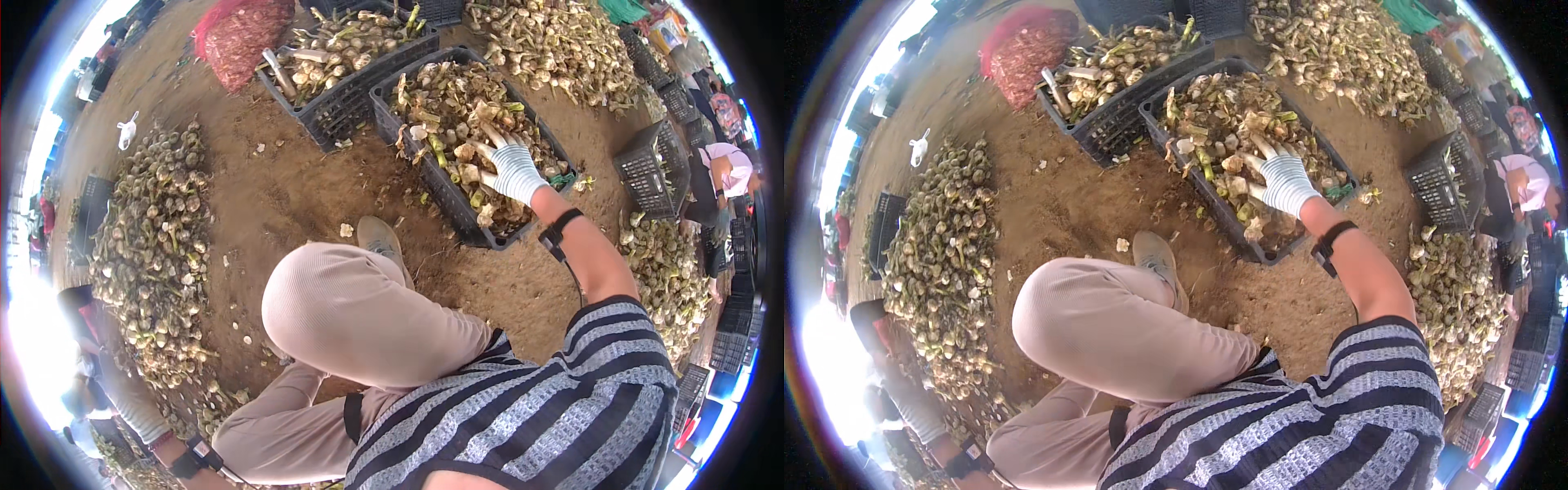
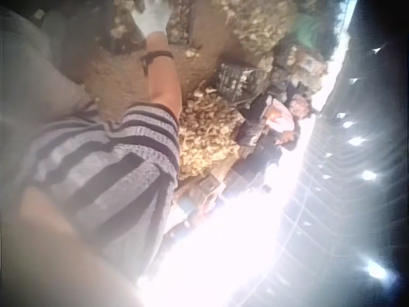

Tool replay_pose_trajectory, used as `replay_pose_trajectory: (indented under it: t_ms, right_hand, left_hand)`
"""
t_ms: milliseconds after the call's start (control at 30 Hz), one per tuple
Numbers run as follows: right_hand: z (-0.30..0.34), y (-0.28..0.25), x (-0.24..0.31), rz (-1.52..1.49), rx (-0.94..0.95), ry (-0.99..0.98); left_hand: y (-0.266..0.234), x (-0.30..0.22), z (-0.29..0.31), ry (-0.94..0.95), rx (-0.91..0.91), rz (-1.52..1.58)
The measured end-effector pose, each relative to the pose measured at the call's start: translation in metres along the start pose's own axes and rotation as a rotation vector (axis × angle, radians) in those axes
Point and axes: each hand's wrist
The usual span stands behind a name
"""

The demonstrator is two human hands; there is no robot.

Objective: The person clears debris from the ground by hand, then picks up garlic bulbs one at a time, trims the roots and stems with a knife, and places them into a crate.

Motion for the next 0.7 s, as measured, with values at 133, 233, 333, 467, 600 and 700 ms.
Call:
replay_pose_trajectory:
  t_ms: [133,233,333,467,600,700]
  right_hand:
    - [-0.009,-0.006,-0.002,0.034,0.126,0.022]
    - [-0.011,-0.038,0.002,-0.146,0.193,-0.117]
    - [-0.014,-0.072,0.001,-0.169,-0.117,-0.15]
    - [-0.021,-0.194,0.047,-0.476,-0.215,-0.335]
    - [0.004,-0.321,0.158,-0.192,-0.351,-0.651]
    - [0.018,-0.384,0.253,-0.179,-0.44,-0.891]
  left_hand:
    - [-0.038,0.038,-0.007,-0.063,0.055,0.089]
    - [-0.067,0.052,-0.001,-0.137,0.095,0.196]
    - [-0.063,0.047,0.011,-0.19,0.144,0.33]
    - [-0.038,0.059,0.01,-0.023,0.347,0.438]
    - [-0.019,0.014,0.054,-0.344,0.321,1.063]
    - [-0.036,0.025,0.055,-0.301,0.332,1.019]
Point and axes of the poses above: each hand's wrist, its own z-axis away from the middle knuckle, its own y-axis out of the palm, x = y × z, and after that the axes turned 6 degrees about z, right-handed
